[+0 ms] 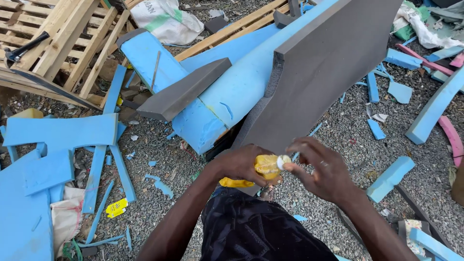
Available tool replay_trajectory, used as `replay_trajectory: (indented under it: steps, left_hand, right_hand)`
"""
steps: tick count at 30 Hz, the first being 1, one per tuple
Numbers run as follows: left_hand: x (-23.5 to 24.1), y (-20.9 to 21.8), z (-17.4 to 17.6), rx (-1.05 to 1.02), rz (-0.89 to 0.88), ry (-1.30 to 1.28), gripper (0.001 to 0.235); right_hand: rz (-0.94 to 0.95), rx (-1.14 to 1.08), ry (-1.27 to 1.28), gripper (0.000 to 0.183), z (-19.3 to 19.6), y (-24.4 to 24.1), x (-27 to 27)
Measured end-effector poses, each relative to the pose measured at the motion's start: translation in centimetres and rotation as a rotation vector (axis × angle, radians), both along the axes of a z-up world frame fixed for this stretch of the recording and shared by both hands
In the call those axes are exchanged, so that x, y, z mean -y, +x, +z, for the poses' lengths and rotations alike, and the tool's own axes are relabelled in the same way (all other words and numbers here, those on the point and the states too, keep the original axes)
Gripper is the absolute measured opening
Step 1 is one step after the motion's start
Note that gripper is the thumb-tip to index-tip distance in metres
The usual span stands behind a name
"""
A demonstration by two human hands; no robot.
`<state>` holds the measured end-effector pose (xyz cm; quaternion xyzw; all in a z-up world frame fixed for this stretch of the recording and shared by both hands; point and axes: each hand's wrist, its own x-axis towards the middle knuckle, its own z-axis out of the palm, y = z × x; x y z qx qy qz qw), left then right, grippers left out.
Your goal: The person holds a yellow plastic bottle and applies a yellowish liquid onto a dark gray foam piece. They squeeze the bottle to dispense the liquid along the edge of the foam, which is resting on a pile of blue foam scraps and wooden pallets.
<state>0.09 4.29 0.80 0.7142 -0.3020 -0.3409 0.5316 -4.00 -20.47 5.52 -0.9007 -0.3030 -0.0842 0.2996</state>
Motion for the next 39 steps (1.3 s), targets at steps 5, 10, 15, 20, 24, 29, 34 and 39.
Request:
replay_trajectory:
  steps: [5,10,15,20,24,29,34,39]
  left_hand:
    - [0.7,0.9,-2.0,-0.068,-0.181,-0.041,0.045]
    - [1.0,0.5,-2.8,-0.102,-0.229,-0.046,0.041]
    - [0.8,-0.3,-1.2,0.010,-0.002,0.030,0.060]
    - [1.6,-1.1,-3.0,0.294,0.183,0.348,0.069]
    - [0.4,-1.5,0.0,0.156,0.225,0.220,0.070]
    - [0.7,0.1,-3.2,0.193,0.122,0.141,0.071]
    - [1.3,0.1,-3.6,0.034,-0.049,0.073,0.068]
    - [1.7,-0.3,-3.7,0.139,0.021,0.211,0.073]
  right_hand:
    - [0.089,0.177,0.003,0.033,-4.2,-0.3,0.7]
    - [0.100,0.222,0.046,0.040,-5.2,-0.5,-0.2]
    - [-0.257,0.341,-0.150,0.052,-5.9,-0.9,-1.8]
    - [-0.537,0.025,-0.318,0.050,-5.9,-1.5,-3.2]
    - [-0.559,-0.421,-0.359,0.051,5.7,-1.3,-6.3]
    - [-0.324,0.080,-0.220,0.032,-0.4,-0.4,-1.3]
    - [-0.028,0.208,-0.153,0.034,-6.1,0.4,0.3]
    - [-0.163,0.385,-0.011,0.048,-9.7,0.2,-0.9]
